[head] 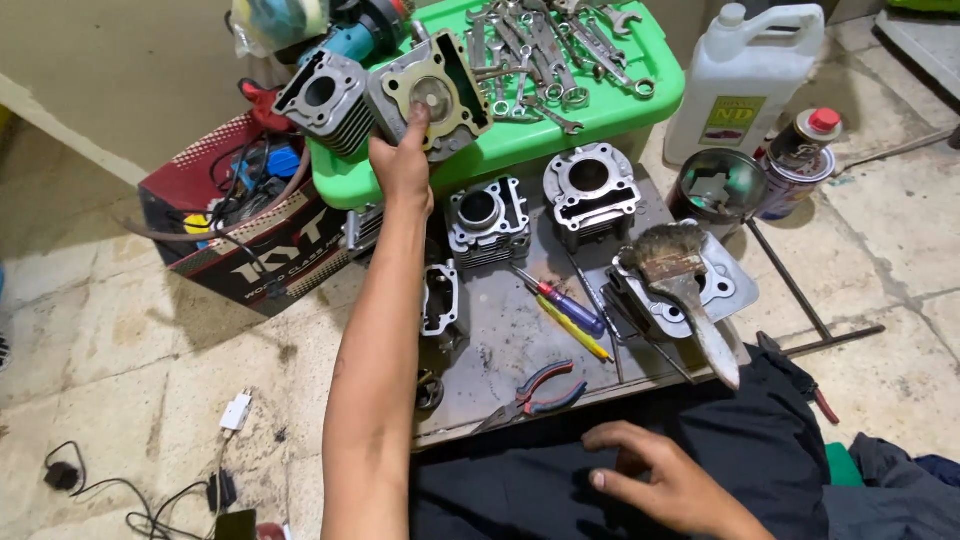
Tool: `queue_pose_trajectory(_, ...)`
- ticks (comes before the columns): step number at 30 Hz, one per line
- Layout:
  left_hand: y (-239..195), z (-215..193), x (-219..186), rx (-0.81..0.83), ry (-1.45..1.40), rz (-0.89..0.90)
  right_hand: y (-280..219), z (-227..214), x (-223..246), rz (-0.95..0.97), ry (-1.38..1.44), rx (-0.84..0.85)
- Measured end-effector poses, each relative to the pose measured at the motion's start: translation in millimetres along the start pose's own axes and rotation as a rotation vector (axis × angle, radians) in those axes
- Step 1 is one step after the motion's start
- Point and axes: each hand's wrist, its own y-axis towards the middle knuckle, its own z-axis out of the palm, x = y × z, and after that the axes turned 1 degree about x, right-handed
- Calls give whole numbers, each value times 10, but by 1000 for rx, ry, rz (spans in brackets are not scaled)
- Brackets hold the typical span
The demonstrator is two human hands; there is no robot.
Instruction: Disassembling motorcycle engine cylinder blocks and removing small internal components using hand tools.
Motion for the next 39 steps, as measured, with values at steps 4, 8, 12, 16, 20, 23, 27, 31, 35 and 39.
queue_pose_trajectory(4, 173, 28, 229, -1, -56, 54, -91, -96, -18, 57, -26, 80)
queue_pose_trajectory(8, 267, -58, 239, 50, 85, 18, -82, -134, -201, 67, 45, 143)
queue_pose_trajectory(12, 265, -82, 86, 188, 238, -46, -34, -116, -209, 59, 13, 194)
queue_pose_trajectory(16, 251, -148, -142, 231, 407, -176, -40, -113, -31, 99, 96, 234)
queue_pose_trajectory(20, 258, -181, -385, 319, 619, -268, -8, -84, -52, 41, 21, 240)
queue_pose_trajectory(23, 366, -252, -288, 385, 628, -211, -41, -76, -109, 11, 5, 262)
queue_pose_trajectory(27, 620, -378, -9, 344, 548, -113, -55, -95, -205, 18, -13, 278)
queue_pose_trajectory(31, 625, -366, 87, 305, 550, -87, -45, -116, -185, 77, -15, 306)
queue_pose_trajectory(35, 595, -331, 145, 296, 587, 67, -37, -86, 11, 153, -7, 306)
queue_pose_trajectory(39, 596, -361, 196, 301, 596, 99, -60, -31, 144, 88, -60, 305)
